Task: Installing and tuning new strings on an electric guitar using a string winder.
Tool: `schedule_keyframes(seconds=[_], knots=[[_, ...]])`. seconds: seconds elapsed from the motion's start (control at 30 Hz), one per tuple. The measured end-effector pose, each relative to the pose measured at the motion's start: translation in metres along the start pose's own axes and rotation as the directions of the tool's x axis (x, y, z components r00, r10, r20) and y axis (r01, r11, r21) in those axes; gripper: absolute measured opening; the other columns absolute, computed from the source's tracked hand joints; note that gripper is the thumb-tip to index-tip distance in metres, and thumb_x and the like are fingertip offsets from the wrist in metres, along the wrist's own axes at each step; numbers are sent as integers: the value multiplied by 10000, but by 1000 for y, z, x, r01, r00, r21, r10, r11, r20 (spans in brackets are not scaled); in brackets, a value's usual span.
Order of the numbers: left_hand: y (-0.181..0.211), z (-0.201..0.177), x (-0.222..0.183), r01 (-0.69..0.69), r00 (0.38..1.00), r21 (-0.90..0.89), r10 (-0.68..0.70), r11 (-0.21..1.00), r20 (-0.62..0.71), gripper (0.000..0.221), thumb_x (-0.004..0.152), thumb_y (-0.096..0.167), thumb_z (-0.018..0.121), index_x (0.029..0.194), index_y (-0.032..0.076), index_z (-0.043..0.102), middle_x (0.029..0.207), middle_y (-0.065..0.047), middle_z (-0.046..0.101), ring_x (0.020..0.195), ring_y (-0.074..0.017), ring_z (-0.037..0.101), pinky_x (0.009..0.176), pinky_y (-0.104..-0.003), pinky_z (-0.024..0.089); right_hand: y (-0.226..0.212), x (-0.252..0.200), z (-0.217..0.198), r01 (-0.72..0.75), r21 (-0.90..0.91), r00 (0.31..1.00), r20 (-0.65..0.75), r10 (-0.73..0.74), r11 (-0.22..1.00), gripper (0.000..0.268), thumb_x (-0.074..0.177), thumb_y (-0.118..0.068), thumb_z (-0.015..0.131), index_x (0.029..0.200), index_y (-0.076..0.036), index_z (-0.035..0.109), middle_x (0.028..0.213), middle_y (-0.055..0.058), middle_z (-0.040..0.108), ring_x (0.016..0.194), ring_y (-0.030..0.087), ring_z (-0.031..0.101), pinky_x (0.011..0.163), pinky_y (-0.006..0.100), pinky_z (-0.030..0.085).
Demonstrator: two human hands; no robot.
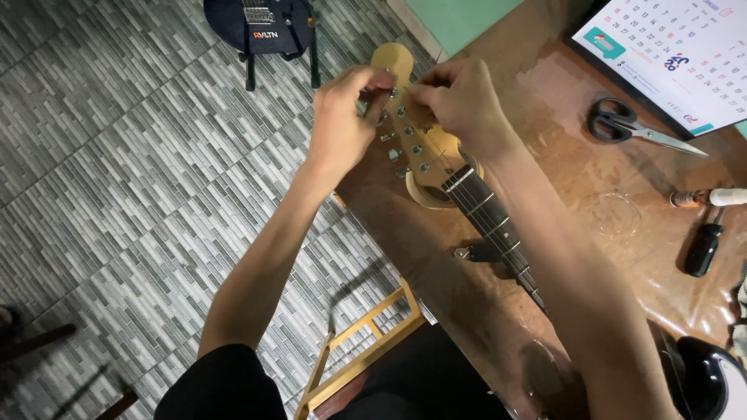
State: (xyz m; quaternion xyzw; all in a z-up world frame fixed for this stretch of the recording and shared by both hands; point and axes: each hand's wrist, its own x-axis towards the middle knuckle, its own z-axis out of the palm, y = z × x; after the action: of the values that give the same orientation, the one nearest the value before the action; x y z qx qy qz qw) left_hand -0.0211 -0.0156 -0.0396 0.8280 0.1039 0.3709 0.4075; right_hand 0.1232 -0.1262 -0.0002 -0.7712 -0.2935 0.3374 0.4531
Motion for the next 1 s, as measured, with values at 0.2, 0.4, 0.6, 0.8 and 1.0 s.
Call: schedule_keyframes(seconds=[0.2, 0.4, 0.6, 0.8, 1.0], knots=[[-1, 8, -4, 29, 997, 45, -26, 999, -77, 245, 828, -81, 835, 1009, 18, 702, 1006, -101, 732, 864, -201, 724, 829, -288, 635, 5, 0, 7, -45, -3, 991, -125, 44, 999, 113, 892, -121, 756, 790, -73, 762, 715, 37, 731, 639, 110, 676, 583, 244, 580], [-1, 15, -6, -7, 989, 40, 13, 999, -145, 274, 811, -117, 831, 997, 15, 679, 998, -110, 716, 857, -207, 726, 813, -283, 645, 13, 4, 13, 10, -41, 980, -198, -18, 999, 155, 862, -119, 763, 707, -102, 753, 617, -24, 659, 572, 59, 559, 513, 235, 453], [1, 20, -7, 18, 977, 56, -6, 998, -215, 276, 795, -134, 824, 955, 33, 673, 962, -92, 701, 835, -197, 704, 767, -274, 630, 10, 0, 12, -3, -59, 982, -189, -8, 998, 182, 869, -123, 748, 688, -114, 731, 603, -36, 634, 556, 52, 532, 503, 227, 434], [2, 20, -7, 2, 976, 96, 19, 995, -215, 221, 818, -105, 817, 941, 18, 680, 953, -102, 717, 813, -198, 709, 750, -279, 630, 7, -1, 12, -2, -78, 981, -195, -13, 997, 158, 864, -120, 744, 706, -116, 752, 636, -26, 673, 582, 59, 576, 529, 229, 475], [1, 25, -8, 1, 967, 119, 30, 993, -253, 231, 808, -105, 806, 921, 41, 668, 942, -89, 713, 806, -192, 706, 733, -279, 621, 6, -3, 14, -14, -106, 981, -196, -7, 994, 153, 850, -147, 732, 699, -129, 749, 642, -41, 675, 606, 56, 580, 549, 233, 483]])
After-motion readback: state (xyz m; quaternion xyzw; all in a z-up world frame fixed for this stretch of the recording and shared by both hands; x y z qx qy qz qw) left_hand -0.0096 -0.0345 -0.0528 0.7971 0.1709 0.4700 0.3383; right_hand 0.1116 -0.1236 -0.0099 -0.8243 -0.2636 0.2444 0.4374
